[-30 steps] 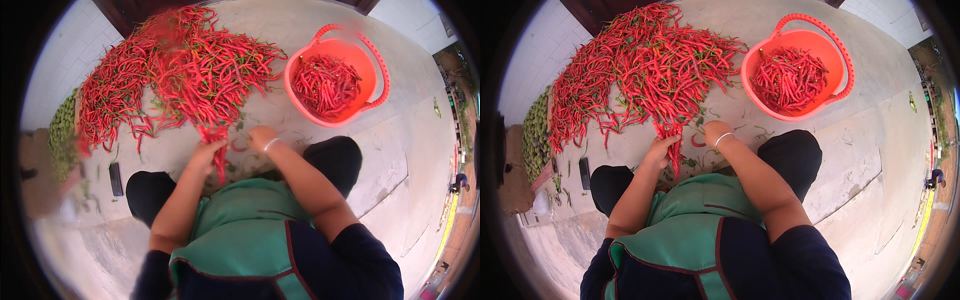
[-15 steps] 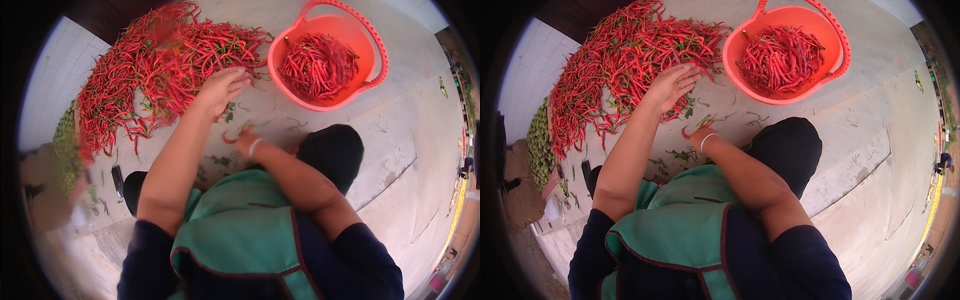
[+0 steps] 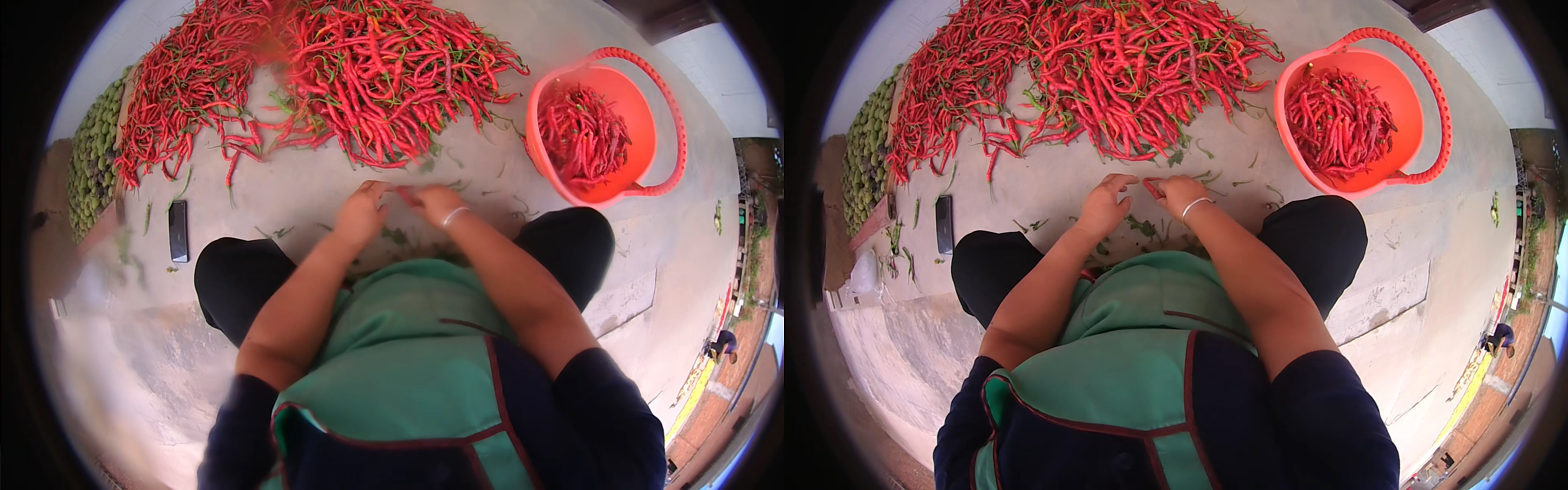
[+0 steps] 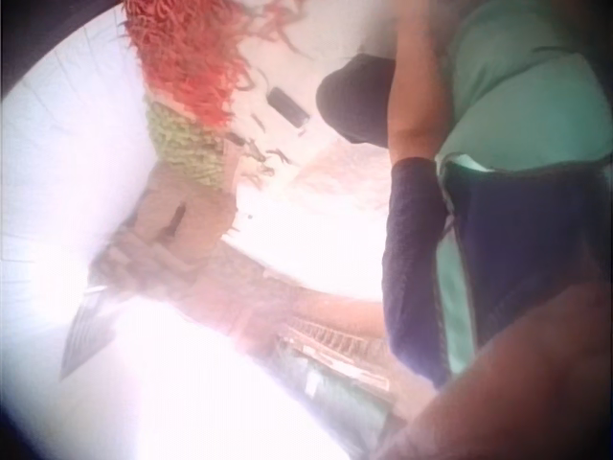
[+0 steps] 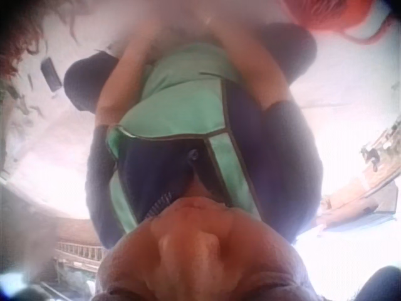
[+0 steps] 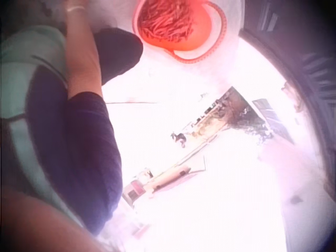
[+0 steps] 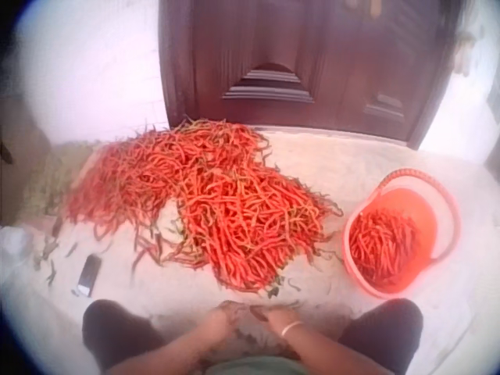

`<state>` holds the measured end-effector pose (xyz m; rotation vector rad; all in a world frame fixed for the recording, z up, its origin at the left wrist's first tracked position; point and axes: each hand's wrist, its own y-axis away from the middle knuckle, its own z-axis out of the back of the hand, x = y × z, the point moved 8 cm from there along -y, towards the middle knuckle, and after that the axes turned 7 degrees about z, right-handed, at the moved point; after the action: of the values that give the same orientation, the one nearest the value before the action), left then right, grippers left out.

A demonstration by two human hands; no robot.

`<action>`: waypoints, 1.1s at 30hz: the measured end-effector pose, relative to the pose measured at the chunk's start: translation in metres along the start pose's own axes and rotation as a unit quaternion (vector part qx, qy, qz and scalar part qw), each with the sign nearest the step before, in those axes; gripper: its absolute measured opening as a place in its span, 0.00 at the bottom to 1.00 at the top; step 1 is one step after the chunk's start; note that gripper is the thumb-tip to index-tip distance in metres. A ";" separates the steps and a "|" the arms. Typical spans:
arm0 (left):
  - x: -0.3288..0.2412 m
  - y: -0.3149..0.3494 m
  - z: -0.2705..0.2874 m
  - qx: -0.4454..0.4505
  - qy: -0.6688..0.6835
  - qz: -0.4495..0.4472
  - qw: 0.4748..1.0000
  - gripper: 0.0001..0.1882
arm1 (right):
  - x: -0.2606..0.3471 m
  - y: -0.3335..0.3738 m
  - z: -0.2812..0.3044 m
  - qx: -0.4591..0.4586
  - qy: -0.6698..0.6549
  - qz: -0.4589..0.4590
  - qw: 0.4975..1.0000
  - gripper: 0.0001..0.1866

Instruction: The person sorts red chili peppers by hand from a large pile on the concrete floor into a red bucket, picking them up one or a few at a time.

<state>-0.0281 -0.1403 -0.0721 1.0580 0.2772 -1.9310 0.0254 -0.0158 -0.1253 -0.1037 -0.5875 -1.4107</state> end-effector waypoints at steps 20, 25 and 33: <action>0.095 -0.013 -0.016 -0.017 0.196 0.233 0.952 0.08 | 0.033 -0.037 0.047 -0.115 0.066 0.008 0.991 0.07; 0.051 -0.024 0.005 -0.021 0.025 0.146 0.989 0.09 | -0.015 -0.064 0.020 -0.079 0.115 -0.062 0.988 0.09; -0.008 -0.010 0.009 -0.099 -0.167 -0.097 0.976 0.09 | 0.036 -0.015 0.057 -0.135 0.007 0.062 0.989 0.06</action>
<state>-0.0393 -0.1340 -0.0624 0.5820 0.3842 -2.1654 -0.0052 -0.0280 -0.0647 -0.3405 -0.3705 -1.3615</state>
